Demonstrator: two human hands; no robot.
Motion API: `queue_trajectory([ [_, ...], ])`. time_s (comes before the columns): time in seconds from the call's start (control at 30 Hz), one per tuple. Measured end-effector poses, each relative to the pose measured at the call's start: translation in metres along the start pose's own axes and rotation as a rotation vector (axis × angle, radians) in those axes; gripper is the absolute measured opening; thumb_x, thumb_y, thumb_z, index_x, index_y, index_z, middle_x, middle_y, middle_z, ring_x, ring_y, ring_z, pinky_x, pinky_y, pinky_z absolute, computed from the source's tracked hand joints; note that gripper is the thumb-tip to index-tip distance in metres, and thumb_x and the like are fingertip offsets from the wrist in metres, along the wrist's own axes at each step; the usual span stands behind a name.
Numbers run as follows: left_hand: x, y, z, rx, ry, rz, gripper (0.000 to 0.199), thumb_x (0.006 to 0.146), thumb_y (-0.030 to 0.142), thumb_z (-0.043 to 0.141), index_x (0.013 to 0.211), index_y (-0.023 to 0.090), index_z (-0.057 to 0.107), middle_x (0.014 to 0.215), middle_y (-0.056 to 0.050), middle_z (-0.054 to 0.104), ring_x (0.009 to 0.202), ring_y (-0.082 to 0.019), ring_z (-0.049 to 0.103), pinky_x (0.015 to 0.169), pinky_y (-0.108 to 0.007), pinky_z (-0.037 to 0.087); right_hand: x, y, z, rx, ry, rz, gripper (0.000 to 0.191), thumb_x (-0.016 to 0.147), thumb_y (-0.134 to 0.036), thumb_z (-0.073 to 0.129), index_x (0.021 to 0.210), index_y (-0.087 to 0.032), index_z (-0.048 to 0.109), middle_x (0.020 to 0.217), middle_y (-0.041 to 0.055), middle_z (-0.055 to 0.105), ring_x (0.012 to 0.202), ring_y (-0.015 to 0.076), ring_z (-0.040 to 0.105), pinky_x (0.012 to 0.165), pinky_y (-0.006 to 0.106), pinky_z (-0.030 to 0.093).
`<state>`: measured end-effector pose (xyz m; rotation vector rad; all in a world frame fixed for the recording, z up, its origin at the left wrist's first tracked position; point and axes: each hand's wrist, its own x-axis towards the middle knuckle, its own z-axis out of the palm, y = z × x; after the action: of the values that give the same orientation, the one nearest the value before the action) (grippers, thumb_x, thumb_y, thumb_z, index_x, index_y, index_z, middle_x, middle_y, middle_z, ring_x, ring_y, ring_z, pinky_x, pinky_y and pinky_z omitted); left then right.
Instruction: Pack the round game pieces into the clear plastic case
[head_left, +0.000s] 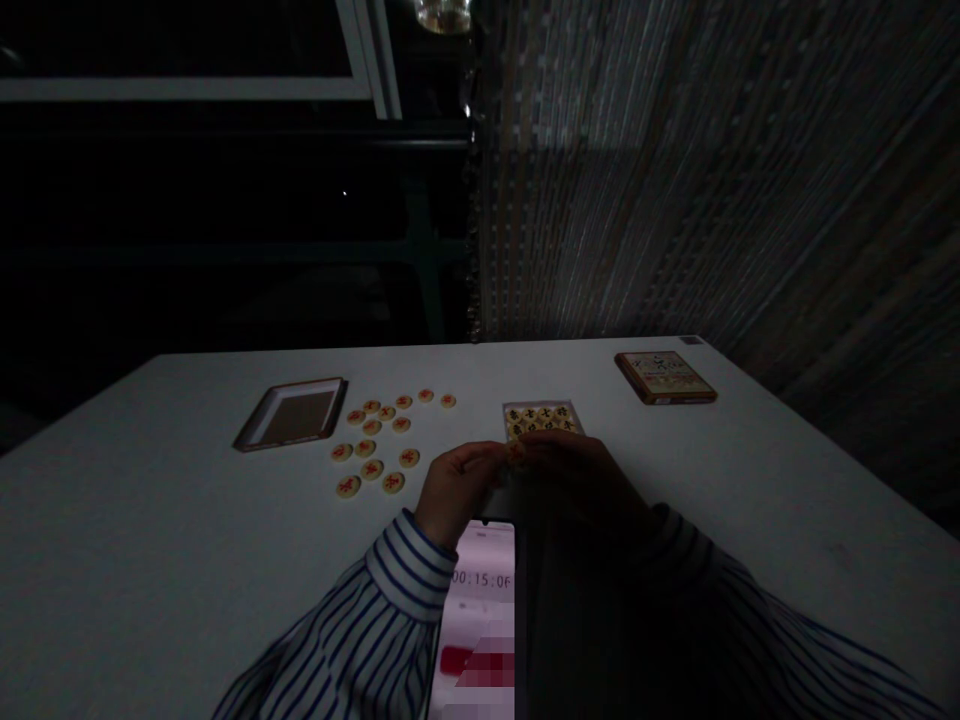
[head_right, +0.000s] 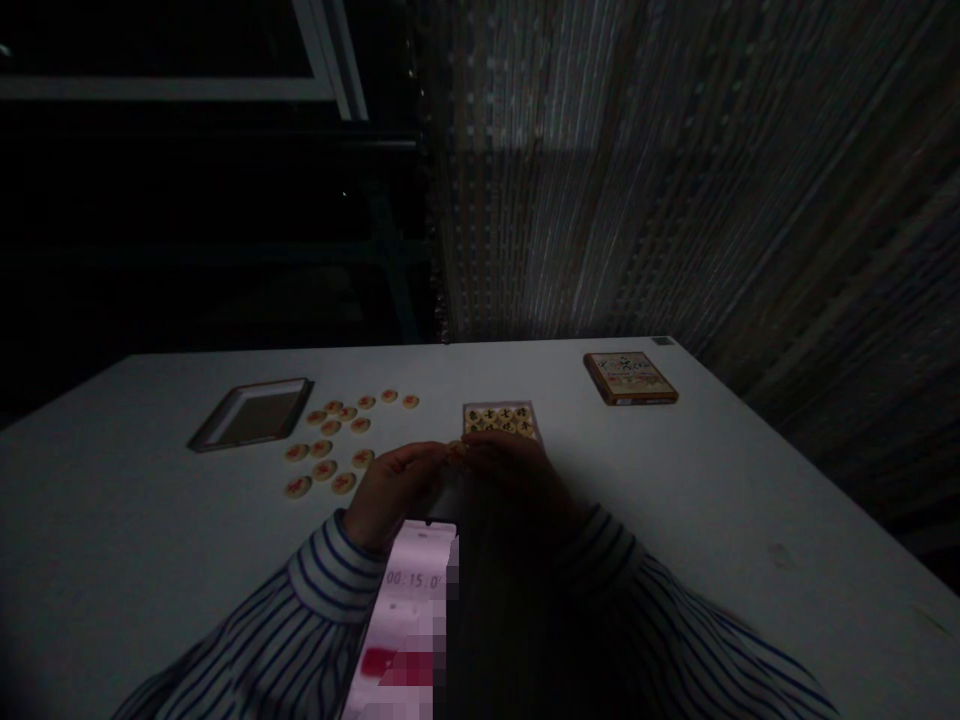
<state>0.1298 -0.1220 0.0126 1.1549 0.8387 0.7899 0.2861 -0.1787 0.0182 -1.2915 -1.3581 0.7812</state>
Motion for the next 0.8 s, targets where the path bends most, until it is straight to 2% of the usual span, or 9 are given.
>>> queue_trajectory([
  [0.17,-0.001,0.0,0.001,-0.021,-0.022,-0.003,0.027,0.063,0.034,0.066,0.078,0.011,0.065,0.056,0.0,0.058,0.046,-0.005,0.044,0.043,-0.017,0.032,0.0,-0.005,-0.001,-0.032,0.01,-0.041,0.024,0.071,-0.034,0.06,0.089,-0.019,0.066,0.088,0.0061,0.068,0.078,0.0173,0.063,0.07,0.033,0.052],
  [0.43,-0.002,0.002,0.002,-0.015,-0.05,0.006,0.026,0.064,0.033,0.065,0.081,0.013,0.067,0.059,0.0,0.06,0.048,-0.006,0.046,0.046,-0.018,0.033,0.0,-0.012,0.0,-0.063,-0.02,-0.007,0.024,0.073,-0.035,0.059,0.089,-0.019,0.066,0.088,0.0056,0.068,0.081,0.0169,0.063,0.072,0.031,0.051],
  [0.63,-0.001,0.001,0.001,-0.004,-0.051,-0.005,0.029,0.064,0.034,0.065,0.083,0.013,0.067,0.064,-0.002,0.062,0.049,-0.006,0.046,0.045,-0.018,0.032,0.0,-0.008,-0.002,-0.112,-0.022,-0.017,0.026,0.074,-0.036,0.056,0.091,-0.019,0.066,0.091,0.0057,0.068,0.084,0.0179,0.062,0.073,0.031,0.051],
  [0.8,-0.003,0.003,0.002,-0.018,-0.057,-0.023,0.03,0.063,0.033,0.067,0.084,0.012,0.067,0.063,-0.002,0.062,0.05,-0.006,0.047,0.047,-0.018,0.034,0.0,-0.005,-0.004,-0.139,0.01,-0.009,0.026,0.075,-0.035,0.056,0.092,-0.017,0.064,0.087,0.0059,0.068,0.078,0.0171,0.063,0.07,0.03,0.051],
])
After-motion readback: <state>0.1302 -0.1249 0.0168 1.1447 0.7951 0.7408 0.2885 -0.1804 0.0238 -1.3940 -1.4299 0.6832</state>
